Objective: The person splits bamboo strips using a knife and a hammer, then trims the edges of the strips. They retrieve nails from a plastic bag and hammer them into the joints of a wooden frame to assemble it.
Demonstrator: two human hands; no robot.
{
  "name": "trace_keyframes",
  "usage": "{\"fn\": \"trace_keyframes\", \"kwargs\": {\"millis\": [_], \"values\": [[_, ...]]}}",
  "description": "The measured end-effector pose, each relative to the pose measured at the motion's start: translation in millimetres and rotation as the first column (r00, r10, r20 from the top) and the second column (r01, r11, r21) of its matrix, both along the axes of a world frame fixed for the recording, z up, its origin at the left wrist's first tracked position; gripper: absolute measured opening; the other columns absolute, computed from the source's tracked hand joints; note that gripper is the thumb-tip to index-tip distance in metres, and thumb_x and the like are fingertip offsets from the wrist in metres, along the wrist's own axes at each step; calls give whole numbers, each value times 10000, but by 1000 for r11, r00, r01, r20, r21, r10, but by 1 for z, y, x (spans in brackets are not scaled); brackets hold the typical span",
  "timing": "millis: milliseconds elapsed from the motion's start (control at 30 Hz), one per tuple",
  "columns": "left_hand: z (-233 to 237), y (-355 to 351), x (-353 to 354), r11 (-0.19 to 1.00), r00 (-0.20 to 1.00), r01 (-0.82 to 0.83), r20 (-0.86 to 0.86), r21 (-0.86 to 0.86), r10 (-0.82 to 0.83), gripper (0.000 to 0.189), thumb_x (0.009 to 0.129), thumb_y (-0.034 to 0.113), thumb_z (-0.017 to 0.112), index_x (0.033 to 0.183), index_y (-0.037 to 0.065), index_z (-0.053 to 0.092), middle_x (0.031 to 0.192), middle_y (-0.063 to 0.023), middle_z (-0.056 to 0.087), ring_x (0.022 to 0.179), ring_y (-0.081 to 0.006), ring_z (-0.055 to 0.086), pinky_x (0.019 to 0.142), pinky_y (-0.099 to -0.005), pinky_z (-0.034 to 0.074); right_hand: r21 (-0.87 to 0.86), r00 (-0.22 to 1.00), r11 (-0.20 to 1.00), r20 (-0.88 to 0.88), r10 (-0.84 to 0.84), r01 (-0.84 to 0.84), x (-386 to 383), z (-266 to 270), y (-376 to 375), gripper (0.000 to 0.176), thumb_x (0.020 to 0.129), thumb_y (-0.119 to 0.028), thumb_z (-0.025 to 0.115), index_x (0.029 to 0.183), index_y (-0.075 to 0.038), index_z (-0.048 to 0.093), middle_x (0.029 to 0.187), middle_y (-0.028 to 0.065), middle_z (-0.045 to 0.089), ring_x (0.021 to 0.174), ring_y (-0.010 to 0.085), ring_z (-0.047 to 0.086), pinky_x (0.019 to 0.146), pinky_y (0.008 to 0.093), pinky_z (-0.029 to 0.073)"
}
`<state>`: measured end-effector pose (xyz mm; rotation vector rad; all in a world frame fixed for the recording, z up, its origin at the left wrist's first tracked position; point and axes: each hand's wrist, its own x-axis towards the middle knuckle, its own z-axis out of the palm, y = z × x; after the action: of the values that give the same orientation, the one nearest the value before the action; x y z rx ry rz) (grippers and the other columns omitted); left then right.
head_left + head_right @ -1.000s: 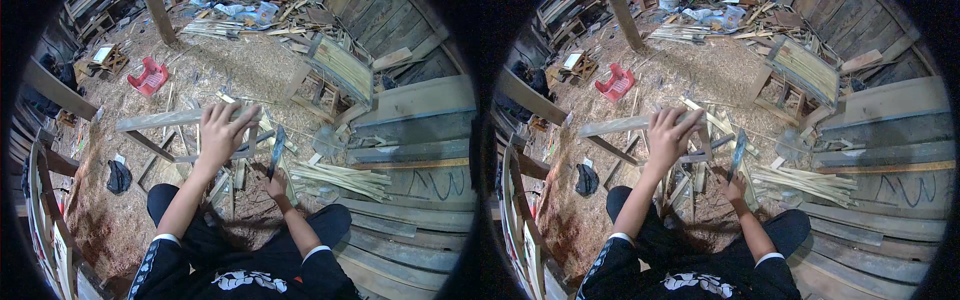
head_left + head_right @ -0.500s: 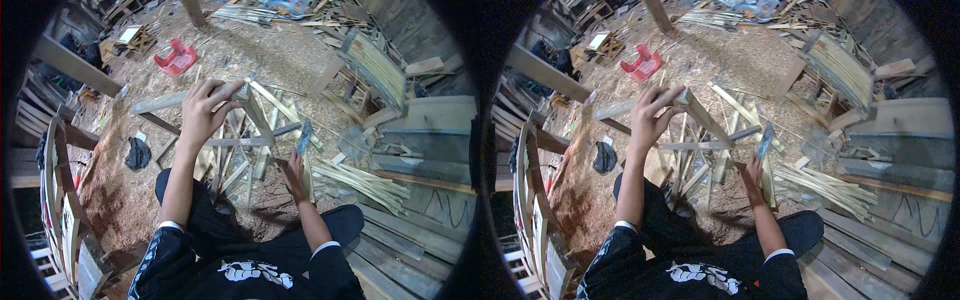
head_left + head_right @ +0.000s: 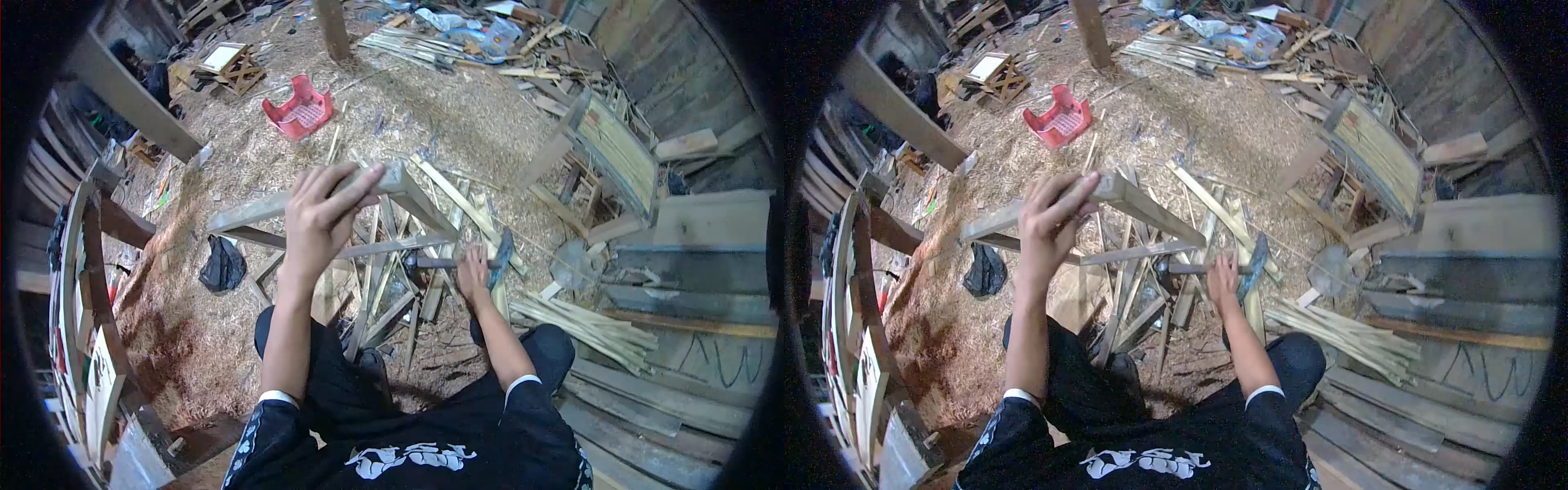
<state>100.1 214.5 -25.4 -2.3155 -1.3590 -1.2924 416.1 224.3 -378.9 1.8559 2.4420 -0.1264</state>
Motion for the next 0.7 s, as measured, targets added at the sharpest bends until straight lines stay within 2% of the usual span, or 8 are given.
{"fn": "trace_keyframes", "kwargs": {"millis": [100,233,300,433,500,567,667,700], "values": [[-4,-2,4,999,1000,1,23,51,-2,431,732,137,808,1158,145,750,1037,-90,713,900,-269,661,777,-381,519,-189,999,982,-53,-7,-3,6,-2,-14,397,863,-227,646,1207,-30,622,1413,261,476,1329,403,430,1093,517,333],[-6,1,22,999,999,-37,29,-19,38,415,772,193,783,1183,158,734,1068,-61,715,926,-245,651,801,-372,502,-188,986,981,-147,-76,47,-4,69,-51,367,860,-235,682,1157,-21,650,1202,265,618,1144,396,574,929,504,441],[-9,7,31,998,998,-51,21,-31,52,405,797,219,766,1196,165,726,1080,-50,715,938,-237,646,810,-368,495,-212,949,964,-235,-212,163,2,109,-65,328,837,-290,736,1042,-42,671,857,199,691,784,387,679,678,487,507],[-23,25,54,999,999,1,48,-49,1,390,864,246,699,1243,157,695,1119,-44,706,948,-244,632,835,-374,478,-64,880,965,-399,-259,255,38,160,-100,320,864,-331,733,932,-31,645,690,166,643,700,353,652,656,462,486],[-28,31,73,997,1000,-1,-15,-81,0,428,872,248,692,1287,151,660,1155,-43,697,977,-241,630,846,-372,476,-261,684,855,-517,-515,447,50,188,-112,363,894,-369,714,924,-14,646,677,143,617,640,340,584,644,415,473],[-28,33,90,990,999,6,-44,-139,-13,444,876,241,671,1308,145,637,1194,-37,686,1012,-235,628,870,-370,477,-211,666,844,-533,-522,492,51,224,-122,402,925,-390,687,916,9,635,668,113,593,606,277,534,616,390,439],[-38,30,125,975,977,122,-151,-184,-151,435,858,209,629,1281,110,641,1207,-43,679,1037,-240,627,914,-375,475,-290,340,829,-809,-479,478,56,245,-133,403,996,-370,612,895,20,623,662,57,538,635,134,487,583,345,401],[-40,33,130,975,975,131,-157,-179,-159,435,858,209,629,1281,110,641,1207,-43,679,1037,-240,627,914,-375,475,-288,331,826,-814,-477,484,54,265,-127,403,996,-370,612,895,20,623,662,57,538,635,134,487,583,345,401]]}}
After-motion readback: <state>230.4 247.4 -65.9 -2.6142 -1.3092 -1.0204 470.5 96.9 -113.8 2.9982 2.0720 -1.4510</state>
